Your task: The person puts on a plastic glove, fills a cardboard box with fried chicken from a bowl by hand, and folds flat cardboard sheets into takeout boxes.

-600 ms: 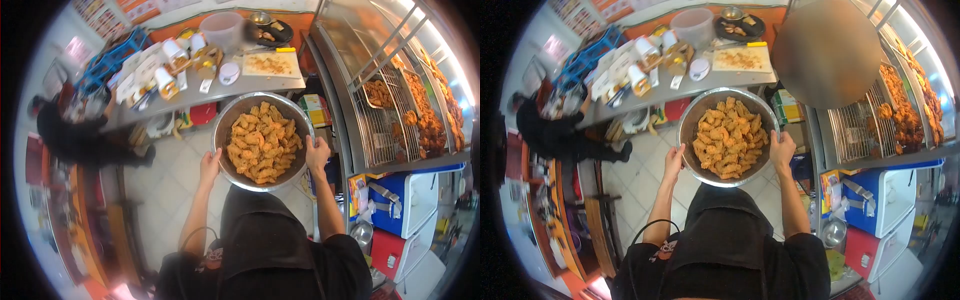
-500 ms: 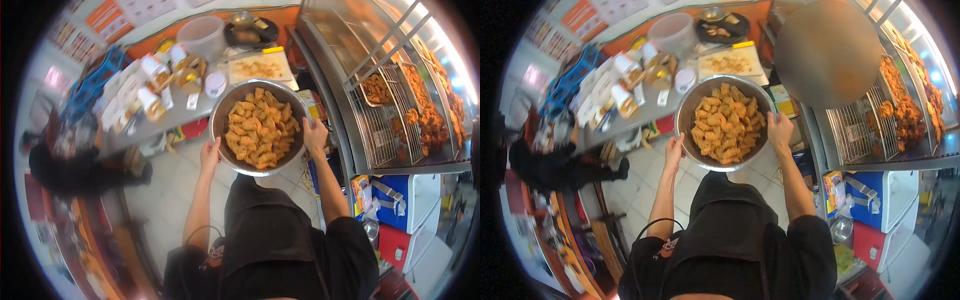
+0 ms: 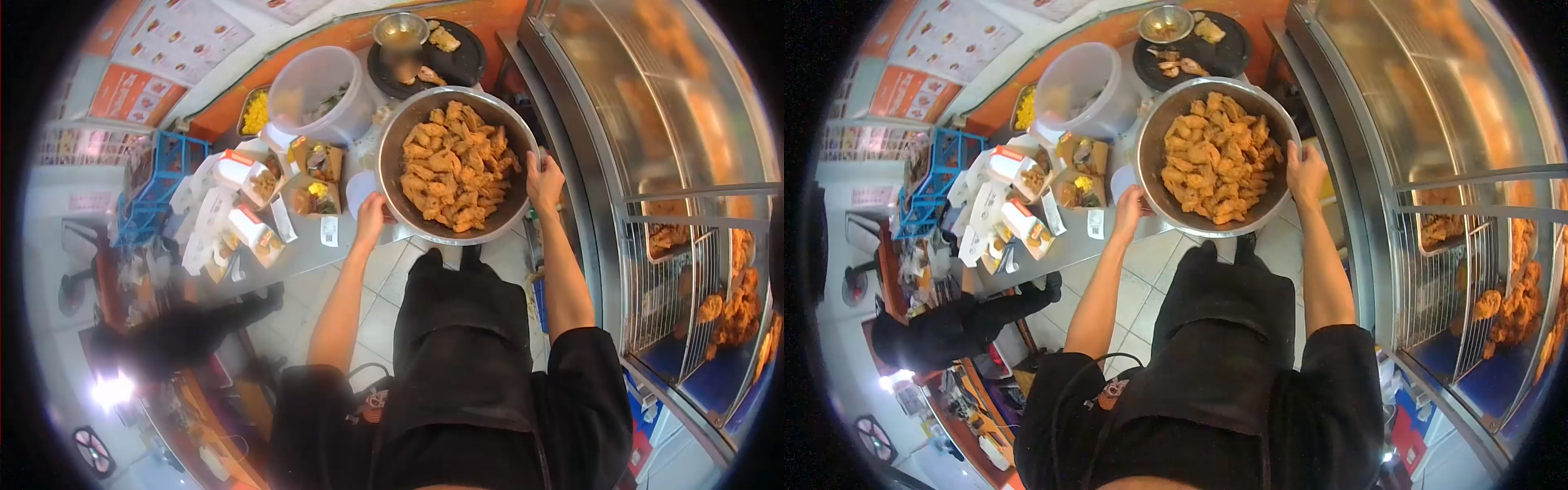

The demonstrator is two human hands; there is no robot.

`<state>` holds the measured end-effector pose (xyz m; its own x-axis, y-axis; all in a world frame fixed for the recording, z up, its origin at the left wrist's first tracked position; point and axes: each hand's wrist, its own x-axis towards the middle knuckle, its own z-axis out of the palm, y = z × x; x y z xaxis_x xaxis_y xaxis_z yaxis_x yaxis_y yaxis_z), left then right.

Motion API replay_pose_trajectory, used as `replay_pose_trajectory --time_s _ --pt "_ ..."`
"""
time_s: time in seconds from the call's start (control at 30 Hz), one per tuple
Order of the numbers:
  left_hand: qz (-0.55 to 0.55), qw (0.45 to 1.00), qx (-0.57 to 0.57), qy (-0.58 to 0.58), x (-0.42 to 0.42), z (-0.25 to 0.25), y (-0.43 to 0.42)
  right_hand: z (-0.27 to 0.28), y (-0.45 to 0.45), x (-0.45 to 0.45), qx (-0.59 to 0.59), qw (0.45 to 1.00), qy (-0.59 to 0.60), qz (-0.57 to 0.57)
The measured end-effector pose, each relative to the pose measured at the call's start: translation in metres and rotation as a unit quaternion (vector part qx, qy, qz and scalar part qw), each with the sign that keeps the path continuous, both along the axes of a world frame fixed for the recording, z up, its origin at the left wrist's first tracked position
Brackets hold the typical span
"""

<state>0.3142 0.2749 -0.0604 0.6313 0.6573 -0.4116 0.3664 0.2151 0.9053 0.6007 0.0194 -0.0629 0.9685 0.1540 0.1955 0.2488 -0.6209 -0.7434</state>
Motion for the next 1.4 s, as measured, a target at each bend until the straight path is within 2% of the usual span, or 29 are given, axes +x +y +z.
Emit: replay_pose_trajectory --time_s 0.03,0.07,0.13,0.17,0.2,0.27,0.3,0.37,0.43,0.53,0.6,0.7,0.77,0.8,0.83,0.87,0.97,1.0,1.07,1.1,1.13,1.17,1.2,1.23,1.27,1.3,1.33,1.37,1.4 --pt "-0.009 0.999 -0.048 -0.014 -0.001 -0.004 0.001 0.009 -0.001 -0.004 -0.015 1.0 0.007 -0.02" --pt "-0.06 0.997 0.037 0.019 -0.003 -0.01 0.015 0.017 0.0 -0.01 -0.003 0.999 0.03 -0.02" --pt "-0.008 0.987 0.15 0.06 0.003 -0.02 0.044 0.025 0.012 -0.018 0.03 0.995 0.09 -0.039" --pt "-0.038 0.931 0.339 0.13 0.014 -0.013 0.056 0.011 0.014 -0.015 0.028 0.996 0.073 -0.044" --pt "-0.091 0.876 0.45 0.148 0.016 -0.038 0.084 -0.001 0.019 -0.013 0.038 0.995 0.086 -0.044" --pt "-0.303 0.799 0.514 0.075 0.012 -0.108 0.152 0.014 0.029 -0.023 0.096 0.989 0.06 -0.093" --pt "-0.167 0.959 0.218 0.068 0.017 -0.126 0.175 0.019 0.038 -0.024 0.089 0.987 0.08 -0.104" --pt "-0.099 0.994 -0.054 0.005 0.029 -0.174 0.251 0.01 0.047 -0.03 0.107 0.981 0.087 -0.136" --pt "-0.259 0.921 0.253 0.147 0.048 -0.016 0.145 0.004 0.057 -0.036 0.135 0.968 0.105 -0.186" --pt "-0.061 0.995 -0.057 0.048 0.061 0.008 0.136 0.006 0.05 -0.033 0.17 0.96 0.14 -0.171" --pt "-0.11 0.984 -0.057 0.128 0.054 0.052 0.091 0.013 0.046 -0.036 0.167 0.958 0.143 -0.186" --pt "-0.146 0.974 -0.133 0.112 0.025 0.036 0.059 0.025 0.025 -0.059 0.16 0.956 0.123 -0.212" --pt "-0.064 0.936 -0.338 0.079 0.02 0.024 0.05 0.046 -0.021 -0.09 0.195 0.95 0.105 -0.221" --pt "-0.066 0.936 -0.338 0.078 0.019 0.026 0.042 0.034 -0.048 -0.107 0.164 0.934 -0.006 -0.317" --pt "-0.022 0.919 -0.388 0.07 0.019 0.03 0.03 0.039 -0.088 -0.131 0.227 0.892 -0.016 -0.391" --pt "0.022 0.898 -0.435 0.062 0.018 0.032 0.019 0.03 -0.136 -0.154 0.181 0.863 -0.094 -0.462" --pt "-0.049 0.91 -0.411 -0.014 0.008 0.003 0.02 -0.005 -0.298 -0.223 0.028 0.707 -0.057 -0.704" --pt "0.055 0.896 -0.44 -0.004 0.011 0.023 -0.001 -0.002 -0.345 -0.245 -0.131 0.683 -0.021 -0.718" --pt "0.103 0.887 -0.449 -0.03 0.004 0.008 -0.014 -0.02 -0.448 -0.278 -0.321 0.644 0.007 -0.694" --pt "0.154 0.872 -0.461 -0.053 0.001 0.007 -0.035 0.004 -0.477 -0.274 -0.382 0.603 0.149 -0.684" --pt "0.183 0.873 -0.451 -0.04 -0.011 0.01 -0.056 0.034 -0.502 -0.277 -0.428 0.652 0.323 -0.536" --pt "0.206 0.877 -0.433 -0.015 -0.019 -0.003 -0.08 -0.01 -0.543 -0.284 -0.526 0.57 0.305 -0.553" --pt "0.229 0.88 -0.415 0.012 -0.027 -0.015 -0.105 -0.015 -0.576 -0.286 -0.523 0.618 0.319 -0.493" --pt "0.22 0.899 -0.377 0.034 -0.031 -0.028 -0.127 -0.03 -0.594 -0.286 -0.564 0.594 0.324 -0.473" --pt "0.155 0.878 -0.452 0.014 -0.041 -0.059 -0.143 0.009 -0.582 -0.28 -0.476 0.653 0.33 -0.488" --pt "0.082 0.853 -0.515 -0.004 -0.055 -0.081 -0.163 -0.035 -0.619 -0.296 -0.514 0.652 0.278 -0.482" --pt "-0.016 0.882 -0.47 0.027 -0.044 -0.042 -0.213 -0.033 -0.628 -0.302 -0.495 0.728 0.186 -0.436" --pt "-0.111 0.901 -0.415 0.066 -0.028 0.002 -0.263 -0.083 -0.666 -0.311 -0.355 0.801 0.041 -0.481" --pt "-0.158 0.898 -0.404 0.067 -0.027 0.001 -0.285 -0.014 -0.621 -0.3 -0.384 0.798 0.001 -0.465"
